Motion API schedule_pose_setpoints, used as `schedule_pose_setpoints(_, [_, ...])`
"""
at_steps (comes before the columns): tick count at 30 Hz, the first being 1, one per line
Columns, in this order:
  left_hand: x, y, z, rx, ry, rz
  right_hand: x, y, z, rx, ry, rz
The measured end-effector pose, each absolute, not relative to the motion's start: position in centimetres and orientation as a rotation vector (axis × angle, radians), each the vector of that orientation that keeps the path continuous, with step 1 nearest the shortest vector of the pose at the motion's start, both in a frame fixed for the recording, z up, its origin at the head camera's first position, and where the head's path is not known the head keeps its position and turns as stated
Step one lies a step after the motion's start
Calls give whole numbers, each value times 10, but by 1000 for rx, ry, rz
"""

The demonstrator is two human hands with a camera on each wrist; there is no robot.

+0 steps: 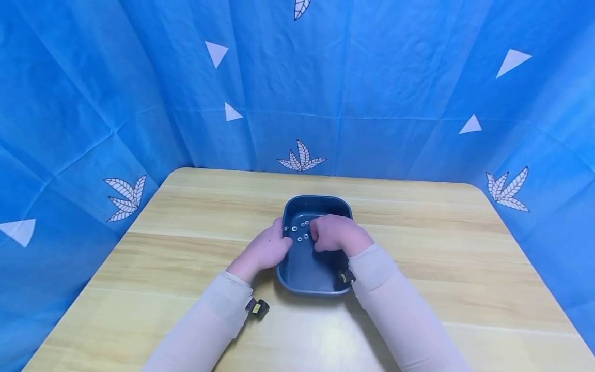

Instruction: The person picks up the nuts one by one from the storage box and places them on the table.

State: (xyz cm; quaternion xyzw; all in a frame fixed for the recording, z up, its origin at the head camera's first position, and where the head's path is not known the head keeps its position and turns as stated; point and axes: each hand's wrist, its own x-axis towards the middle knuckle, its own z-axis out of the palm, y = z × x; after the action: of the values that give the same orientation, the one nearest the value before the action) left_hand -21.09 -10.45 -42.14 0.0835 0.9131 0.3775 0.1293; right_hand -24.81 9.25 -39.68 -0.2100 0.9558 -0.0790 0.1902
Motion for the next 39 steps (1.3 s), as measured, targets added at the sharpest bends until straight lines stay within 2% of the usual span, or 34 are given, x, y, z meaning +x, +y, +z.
schedule_pose_setpoints(25, [-205,-105,-422,217,2644,1104,-241,97,-401,-729,2663,-260])
schedule_pose_setpoints(39, [-209,-104,-419,220,2627,1122,-246,97,-400,-719,2645,-183])
